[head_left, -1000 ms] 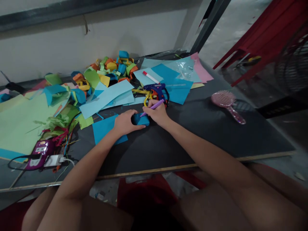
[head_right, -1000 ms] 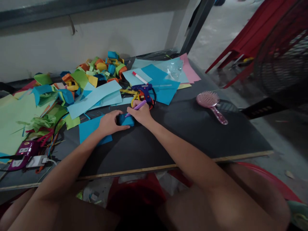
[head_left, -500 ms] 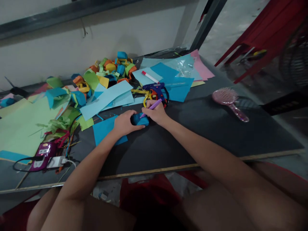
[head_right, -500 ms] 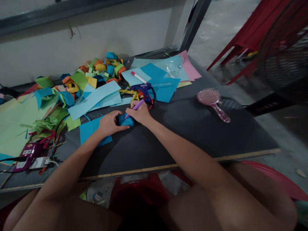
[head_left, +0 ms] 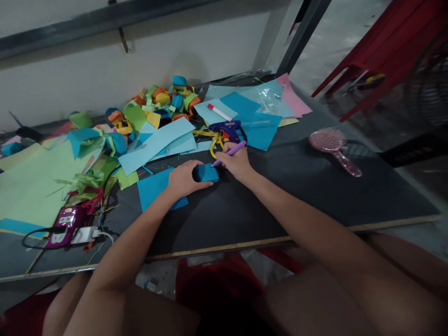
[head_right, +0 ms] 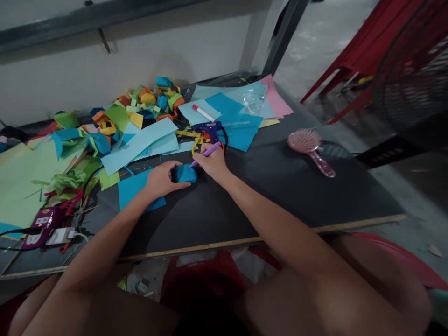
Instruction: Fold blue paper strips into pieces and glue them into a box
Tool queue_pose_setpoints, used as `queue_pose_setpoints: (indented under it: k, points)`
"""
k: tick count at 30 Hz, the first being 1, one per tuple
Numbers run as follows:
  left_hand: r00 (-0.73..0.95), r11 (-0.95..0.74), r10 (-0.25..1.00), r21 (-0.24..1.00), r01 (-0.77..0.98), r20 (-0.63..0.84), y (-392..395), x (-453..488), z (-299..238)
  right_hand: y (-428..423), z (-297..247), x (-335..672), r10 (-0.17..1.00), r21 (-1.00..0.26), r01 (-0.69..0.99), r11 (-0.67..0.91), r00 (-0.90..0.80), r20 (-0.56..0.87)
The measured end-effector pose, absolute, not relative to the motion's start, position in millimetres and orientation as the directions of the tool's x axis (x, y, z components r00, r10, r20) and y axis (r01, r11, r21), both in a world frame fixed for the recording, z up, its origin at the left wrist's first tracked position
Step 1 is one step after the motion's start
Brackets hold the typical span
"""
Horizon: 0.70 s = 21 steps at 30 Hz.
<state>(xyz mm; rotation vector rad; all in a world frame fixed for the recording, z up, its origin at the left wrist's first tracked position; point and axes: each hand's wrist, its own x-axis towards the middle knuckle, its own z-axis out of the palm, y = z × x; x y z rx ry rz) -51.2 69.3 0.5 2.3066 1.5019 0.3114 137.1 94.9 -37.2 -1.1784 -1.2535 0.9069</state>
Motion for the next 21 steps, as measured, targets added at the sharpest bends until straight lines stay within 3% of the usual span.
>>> queue_pose_setpoints:
  k: [8, 21]
  points:
    - [0.441, -0.406, 0.897, 0.455, 0.793, 0.032, 74.3, -53.9, -2.0, 98.0, -40.3, 137.5, 0.955, -0.957, 0.148, 0.249, 0.126, 0.267]
    - [0.405, -0.382, 0.914, 0.407, 0.830, 0.032, 75.7, -53.4, -4.5, 96.1, -33.5, 136.8, 0.961, -0.964, 0.151, 0.219, 0.135, 0.240]
